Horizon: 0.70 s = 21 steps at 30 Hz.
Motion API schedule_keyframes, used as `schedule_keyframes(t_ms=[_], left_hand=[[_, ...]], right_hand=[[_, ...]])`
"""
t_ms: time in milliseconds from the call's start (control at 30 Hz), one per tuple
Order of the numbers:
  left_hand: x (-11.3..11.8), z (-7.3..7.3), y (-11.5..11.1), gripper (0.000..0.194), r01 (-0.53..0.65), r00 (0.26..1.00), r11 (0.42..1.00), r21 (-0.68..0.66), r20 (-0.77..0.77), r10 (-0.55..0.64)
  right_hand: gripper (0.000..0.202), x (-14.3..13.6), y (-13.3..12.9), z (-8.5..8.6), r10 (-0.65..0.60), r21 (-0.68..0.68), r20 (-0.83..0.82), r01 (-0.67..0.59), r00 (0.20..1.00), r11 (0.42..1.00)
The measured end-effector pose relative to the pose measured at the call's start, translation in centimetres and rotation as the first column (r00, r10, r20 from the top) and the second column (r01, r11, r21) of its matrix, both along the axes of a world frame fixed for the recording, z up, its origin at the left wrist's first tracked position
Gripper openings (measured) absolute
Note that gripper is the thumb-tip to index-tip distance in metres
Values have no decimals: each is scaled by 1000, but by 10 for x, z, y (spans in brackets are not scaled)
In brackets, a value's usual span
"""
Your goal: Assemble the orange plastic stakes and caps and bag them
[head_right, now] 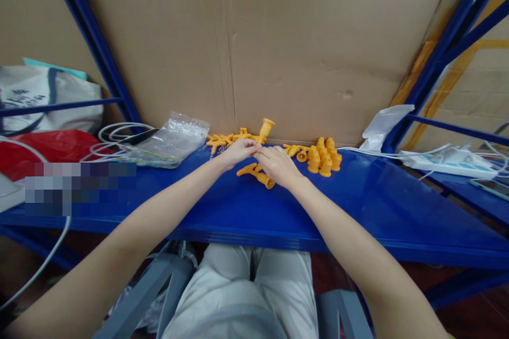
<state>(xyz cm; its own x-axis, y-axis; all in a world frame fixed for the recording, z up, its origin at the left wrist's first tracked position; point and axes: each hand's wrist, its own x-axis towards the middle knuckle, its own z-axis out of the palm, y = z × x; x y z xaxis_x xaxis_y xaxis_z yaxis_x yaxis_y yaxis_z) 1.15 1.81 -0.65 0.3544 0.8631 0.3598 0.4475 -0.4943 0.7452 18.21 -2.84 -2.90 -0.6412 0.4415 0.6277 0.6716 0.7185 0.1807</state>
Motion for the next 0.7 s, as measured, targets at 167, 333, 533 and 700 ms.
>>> schedule_keyframes(t_ms=[167,333,533,700], left_hand=[[-13,7,1,16,-64,962,962,267,-241,131],[-20,6,-8,26,-82,895,921,380,-378,236],[-22,0,-18,27,-130,774,877,463,-506,382],[-25,-2,-16,26,-102,770,855,508,-504,391]], right_hand=[[33,0,-3,-1,-80,13,-181,83,980,996],[39,8,0,0,-106,33,-456,135,883,990],[50,9,4,-2,-148,-119,-473,103,868,987],[52,14,11,-5,-247,-322,-486,91,838,942]])
